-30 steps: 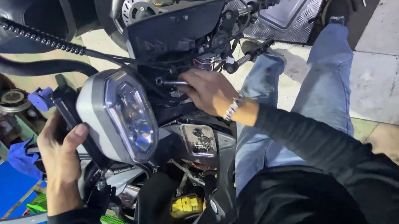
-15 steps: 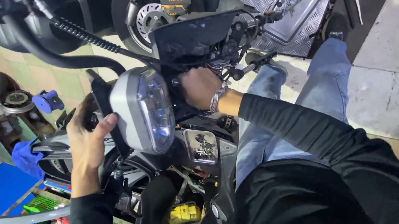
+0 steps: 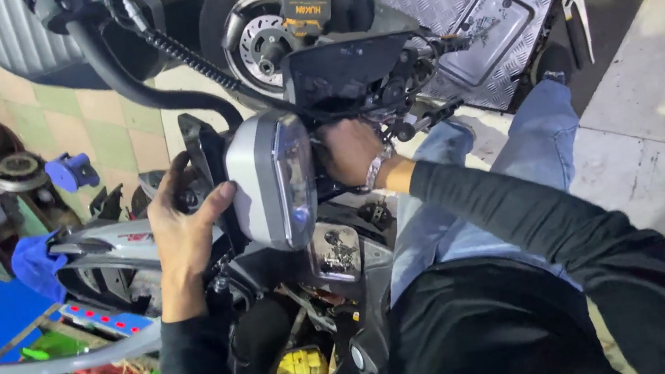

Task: Installing front fork tubes and the headlight assembly on a motorcycle, including electrical connections.

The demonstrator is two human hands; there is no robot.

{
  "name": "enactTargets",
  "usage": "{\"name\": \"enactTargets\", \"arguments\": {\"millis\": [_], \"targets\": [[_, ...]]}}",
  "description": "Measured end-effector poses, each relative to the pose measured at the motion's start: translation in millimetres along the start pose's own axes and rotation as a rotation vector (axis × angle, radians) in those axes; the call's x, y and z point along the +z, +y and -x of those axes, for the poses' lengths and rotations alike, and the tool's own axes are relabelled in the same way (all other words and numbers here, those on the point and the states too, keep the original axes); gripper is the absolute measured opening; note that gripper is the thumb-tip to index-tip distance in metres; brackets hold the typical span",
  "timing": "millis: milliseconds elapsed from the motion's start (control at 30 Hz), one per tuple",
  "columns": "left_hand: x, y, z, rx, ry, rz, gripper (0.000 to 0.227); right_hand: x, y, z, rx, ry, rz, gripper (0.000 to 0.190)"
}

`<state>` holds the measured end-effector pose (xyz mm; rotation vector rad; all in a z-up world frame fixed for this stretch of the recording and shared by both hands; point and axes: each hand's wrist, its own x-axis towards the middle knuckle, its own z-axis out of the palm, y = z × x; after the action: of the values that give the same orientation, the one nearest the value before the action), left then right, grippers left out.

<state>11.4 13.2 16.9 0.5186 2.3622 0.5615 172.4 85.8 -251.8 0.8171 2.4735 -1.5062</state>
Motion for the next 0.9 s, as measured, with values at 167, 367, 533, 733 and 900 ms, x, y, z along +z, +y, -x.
{"name": "enactTargets", "arguments": {"millis": [167, 367, 533, 733, 900], "targets": [[-1, -5, -9, 0.03, -0.013, -0.009, 0.095, -34, 3, -8, -0.207, -0.014, 0.009, 0.016], [-2, 2, -4, 0.017, -0.061, -0.026, 0.096, -22, 2, -13, -0.061, -0.003, 0.065, 0.022], [0, -4, -8, -0.001, -0.042, 0.018, 0.097, -40, 9, 12, -0.098, 0.003, -0.036, 0.032], [-4, -9, -5, 0.017, -0.053, 0.008, 0.097, 4, 18, -7, -0.252, -0.024, 0.313, 0.019], [-2, 2, -1, 0.039, -0.037, -0.014, 0.093, -2, 18, -20, -0.214, -0.186, 0.358, 0.023]]}}
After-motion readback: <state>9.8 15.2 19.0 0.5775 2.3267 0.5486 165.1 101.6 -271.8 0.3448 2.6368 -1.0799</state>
